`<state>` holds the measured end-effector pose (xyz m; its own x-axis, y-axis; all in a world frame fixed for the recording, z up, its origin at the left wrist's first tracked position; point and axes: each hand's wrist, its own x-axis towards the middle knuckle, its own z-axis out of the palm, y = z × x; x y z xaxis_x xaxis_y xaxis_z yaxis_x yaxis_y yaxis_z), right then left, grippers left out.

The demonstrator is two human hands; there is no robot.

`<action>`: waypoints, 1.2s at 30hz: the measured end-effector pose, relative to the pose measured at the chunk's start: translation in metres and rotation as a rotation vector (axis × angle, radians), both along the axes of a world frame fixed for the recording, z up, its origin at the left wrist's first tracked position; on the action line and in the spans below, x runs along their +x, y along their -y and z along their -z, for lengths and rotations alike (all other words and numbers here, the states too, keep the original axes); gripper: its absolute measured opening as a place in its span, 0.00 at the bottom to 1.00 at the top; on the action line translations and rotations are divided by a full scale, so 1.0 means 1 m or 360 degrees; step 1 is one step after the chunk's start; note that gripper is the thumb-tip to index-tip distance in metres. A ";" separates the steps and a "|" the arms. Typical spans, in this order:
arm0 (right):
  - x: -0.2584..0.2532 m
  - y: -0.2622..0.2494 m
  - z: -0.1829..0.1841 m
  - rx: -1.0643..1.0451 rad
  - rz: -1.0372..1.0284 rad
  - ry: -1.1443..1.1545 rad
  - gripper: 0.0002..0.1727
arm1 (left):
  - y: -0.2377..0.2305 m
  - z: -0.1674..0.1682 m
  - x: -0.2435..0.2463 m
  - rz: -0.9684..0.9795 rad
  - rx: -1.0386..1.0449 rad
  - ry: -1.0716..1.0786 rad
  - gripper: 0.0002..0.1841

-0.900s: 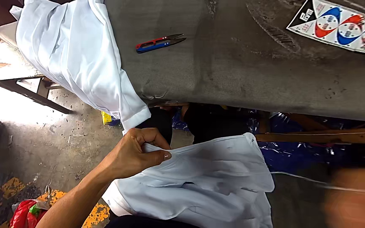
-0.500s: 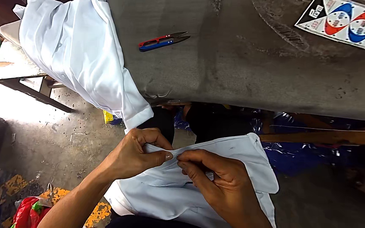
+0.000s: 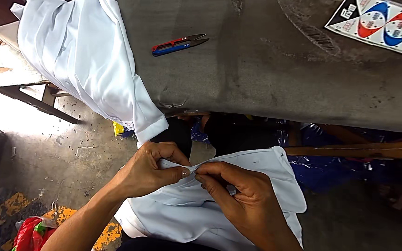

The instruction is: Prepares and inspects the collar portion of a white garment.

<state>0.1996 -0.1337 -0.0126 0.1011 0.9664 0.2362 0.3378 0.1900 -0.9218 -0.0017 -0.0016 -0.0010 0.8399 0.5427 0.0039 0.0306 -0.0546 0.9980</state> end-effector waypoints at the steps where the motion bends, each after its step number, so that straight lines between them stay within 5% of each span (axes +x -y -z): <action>1: 0.000 0.000 0.000 -0.0002 0.0000 0.0004 0.08 | 0.000 0.000 0.000 0.0002 -0.0002 0.0005 0.05; 36: 0.000 -0.004 -0.001 0.0013 -0.0124 -0.0134 0.08 | 0.000 0.000 0.000 0.0118 -0.0110 0.0115 0.03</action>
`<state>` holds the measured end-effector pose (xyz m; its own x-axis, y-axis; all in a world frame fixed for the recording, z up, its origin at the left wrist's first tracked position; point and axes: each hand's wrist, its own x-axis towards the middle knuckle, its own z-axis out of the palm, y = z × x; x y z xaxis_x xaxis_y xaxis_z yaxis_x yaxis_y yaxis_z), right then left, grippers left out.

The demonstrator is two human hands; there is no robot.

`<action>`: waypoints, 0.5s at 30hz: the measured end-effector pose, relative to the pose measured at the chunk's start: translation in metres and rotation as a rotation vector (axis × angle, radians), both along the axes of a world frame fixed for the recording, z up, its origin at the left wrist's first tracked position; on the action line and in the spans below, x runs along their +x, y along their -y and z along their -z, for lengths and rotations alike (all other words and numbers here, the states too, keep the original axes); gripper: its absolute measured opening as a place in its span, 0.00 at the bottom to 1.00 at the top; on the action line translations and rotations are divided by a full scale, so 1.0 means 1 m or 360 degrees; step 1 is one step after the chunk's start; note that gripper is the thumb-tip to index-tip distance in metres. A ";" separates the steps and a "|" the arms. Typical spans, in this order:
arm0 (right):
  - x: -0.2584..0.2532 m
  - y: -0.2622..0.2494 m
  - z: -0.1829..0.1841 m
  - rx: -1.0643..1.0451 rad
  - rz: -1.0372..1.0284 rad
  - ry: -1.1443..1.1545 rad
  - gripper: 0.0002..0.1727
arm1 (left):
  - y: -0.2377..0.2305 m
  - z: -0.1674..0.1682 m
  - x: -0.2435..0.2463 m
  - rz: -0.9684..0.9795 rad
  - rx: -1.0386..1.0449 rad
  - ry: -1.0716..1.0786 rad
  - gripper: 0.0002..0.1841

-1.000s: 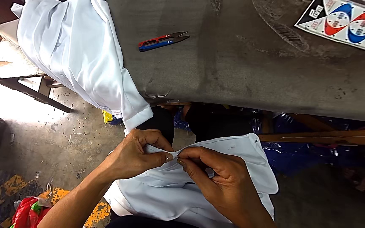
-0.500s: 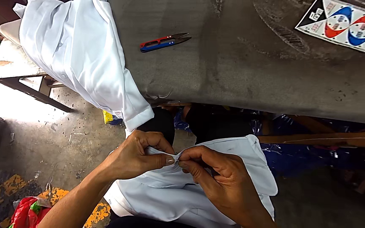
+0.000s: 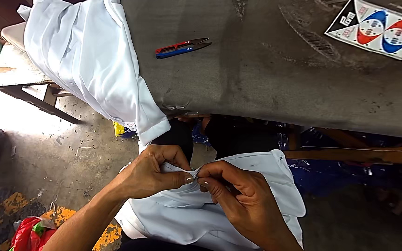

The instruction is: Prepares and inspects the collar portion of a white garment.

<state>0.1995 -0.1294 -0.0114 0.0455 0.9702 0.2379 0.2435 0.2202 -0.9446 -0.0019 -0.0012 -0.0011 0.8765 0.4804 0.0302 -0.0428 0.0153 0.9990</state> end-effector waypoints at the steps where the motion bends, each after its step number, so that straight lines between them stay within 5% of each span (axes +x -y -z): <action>1: 0.000 0.000 0.000 -0.0001 -0.0001 -0.0007 0.08 | 0.000 0.000 0.000 0.0001 0.0000 0.0000 0.03; 15: 0.004 0.000 -0.003 -0.0027 -0.0027 0.0118 0.09 | -0.001 -0.001 0.000 0.0003 0.0003 -0.0014 0.03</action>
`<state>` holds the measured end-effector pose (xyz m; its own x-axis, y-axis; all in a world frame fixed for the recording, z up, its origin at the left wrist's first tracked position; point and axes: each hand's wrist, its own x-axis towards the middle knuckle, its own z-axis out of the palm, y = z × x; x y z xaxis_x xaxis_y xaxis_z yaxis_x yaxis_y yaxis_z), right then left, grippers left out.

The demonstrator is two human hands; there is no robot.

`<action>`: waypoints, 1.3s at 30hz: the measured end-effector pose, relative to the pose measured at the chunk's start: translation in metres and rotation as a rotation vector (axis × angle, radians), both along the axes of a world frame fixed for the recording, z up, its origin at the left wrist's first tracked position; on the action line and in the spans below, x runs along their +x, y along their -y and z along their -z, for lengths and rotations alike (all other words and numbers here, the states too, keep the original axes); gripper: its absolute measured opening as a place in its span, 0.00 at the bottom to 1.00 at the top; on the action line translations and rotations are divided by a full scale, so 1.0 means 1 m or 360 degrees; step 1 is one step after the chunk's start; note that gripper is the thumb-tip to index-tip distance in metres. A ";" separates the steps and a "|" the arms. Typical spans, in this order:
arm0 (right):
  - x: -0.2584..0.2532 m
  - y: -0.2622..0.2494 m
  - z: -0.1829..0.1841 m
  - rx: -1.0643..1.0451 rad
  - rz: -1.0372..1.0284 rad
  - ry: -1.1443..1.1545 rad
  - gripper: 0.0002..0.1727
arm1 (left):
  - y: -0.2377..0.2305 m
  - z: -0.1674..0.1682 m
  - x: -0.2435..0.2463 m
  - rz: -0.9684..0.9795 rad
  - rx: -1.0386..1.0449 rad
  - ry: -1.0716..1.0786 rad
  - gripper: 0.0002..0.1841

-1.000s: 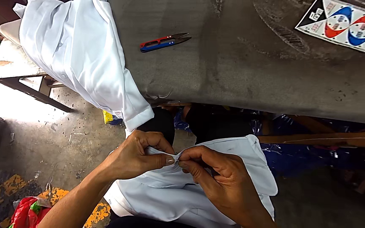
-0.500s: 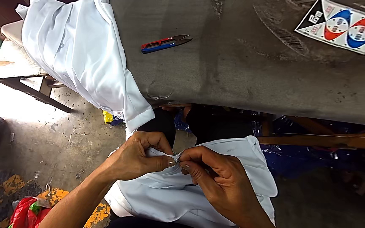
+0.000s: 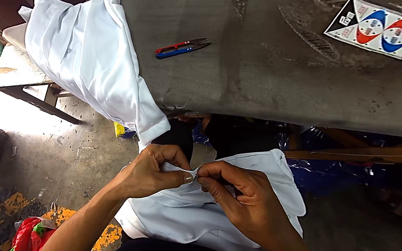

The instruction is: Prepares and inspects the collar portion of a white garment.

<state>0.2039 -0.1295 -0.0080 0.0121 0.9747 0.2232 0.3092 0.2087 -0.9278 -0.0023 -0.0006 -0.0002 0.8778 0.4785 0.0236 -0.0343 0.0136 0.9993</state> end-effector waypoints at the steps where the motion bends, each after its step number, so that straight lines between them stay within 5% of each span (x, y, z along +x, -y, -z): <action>1: 0.000 0.000 0.000 0.0003 -0.0006 0.0011 0.09 | 0.000 0.000 0.000 0.0003 0.0000 0.0003 0.03; 39: 0.002 -0.004 -0.002 0.0059 -0.0099 -0.0062 0.10 | 0.000 -0.002 -0.002 0.0085 -0.0022 0.0024 0.03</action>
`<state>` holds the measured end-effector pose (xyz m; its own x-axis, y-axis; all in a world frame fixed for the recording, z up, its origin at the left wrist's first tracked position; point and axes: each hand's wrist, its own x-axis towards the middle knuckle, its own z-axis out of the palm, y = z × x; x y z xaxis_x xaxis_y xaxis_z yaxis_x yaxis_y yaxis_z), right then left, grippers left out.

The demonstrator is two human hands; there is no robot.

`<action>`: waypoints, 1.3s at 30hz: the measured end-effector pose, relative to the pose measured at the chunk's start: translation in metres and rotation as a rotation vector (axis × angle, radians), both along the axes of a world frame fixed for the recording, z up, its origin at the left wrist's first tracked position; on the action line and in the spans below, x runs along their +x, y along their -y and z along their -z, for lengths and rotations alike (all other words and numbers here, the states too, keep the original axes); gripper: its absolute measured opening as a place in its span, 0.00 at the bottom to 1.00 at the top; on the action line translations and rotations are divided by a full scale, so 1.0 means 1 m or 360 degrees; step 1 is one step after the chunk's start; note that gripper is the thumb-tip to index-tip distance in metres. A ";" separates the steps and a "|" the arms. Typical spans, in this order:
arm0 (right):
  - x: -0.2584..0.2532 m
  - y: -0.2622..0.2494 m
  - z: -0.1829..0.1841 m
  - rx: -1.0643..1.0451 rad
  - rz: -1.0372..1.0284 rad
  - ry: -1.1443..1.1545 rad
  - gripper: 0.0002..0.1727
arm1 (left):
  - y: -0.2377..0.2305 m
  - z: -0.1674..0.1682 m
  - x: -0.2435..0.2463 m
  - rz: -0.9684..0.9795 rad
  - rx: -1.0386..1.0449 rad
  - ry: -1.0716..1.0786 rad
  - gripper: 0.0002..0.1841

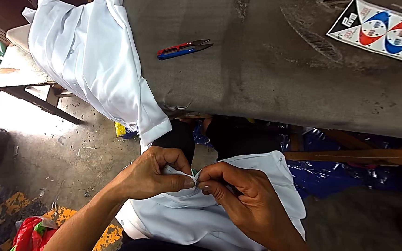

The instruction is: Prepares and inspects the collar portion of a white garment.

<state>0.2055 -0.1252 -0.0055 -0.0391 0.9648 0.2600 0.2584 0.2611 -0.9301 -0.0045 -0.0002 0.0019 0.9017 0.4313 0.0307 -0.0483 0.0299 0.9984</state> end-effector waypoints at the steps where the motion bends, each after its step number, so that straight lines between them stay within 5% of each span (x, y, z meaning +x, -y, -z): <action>1: 0.000 0.000 0.001 0.0004 -0.0010 -0.0015 0.10 | 0.000 0.001 0.000 0.0011 -0.0012 0.0005 0.03; 10: 0.002 -0.001 0.001 0.0026 -0.0050 -0.0006 0.10 | 0.000 0.004 0.000 0.0060 -0.0102 0.0029 0.03; 16: -0.003 -0.009 0.001 -0.0056 -0.0124 -0.0383 0.05 | 0.003 0.007 0.002 0.0045 -0.0154 0.0064 0.03; 19: -0.002 -0.014 -0.001 -0.0177 -0.0194 -0.0552 0.14 | 0.005 0.008 0.003 0.0014 -0.0157 0.0075 0.04; 25: 0.004 0.000 -0.023 0.0143 0.0273 0.0585 0.16 | 0.005 0.004 0.002 -0.0158 -0.0044 0.0001 0.03; 39: -0.027 -0.014 -0.024 0.0408 0.0205 0.0464 0.12 | 0.015 0.000 0.008 -0.0286 0.0134 -0.0087 0.04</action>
<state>0.1786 -0.1111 0.0185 -0.0298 0.8721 0.4884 0.5473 0.4231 -0.7221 0.0032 -0.0151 0.0015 0.8118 0.5833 0.0264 0.0092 -0.0579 0.9983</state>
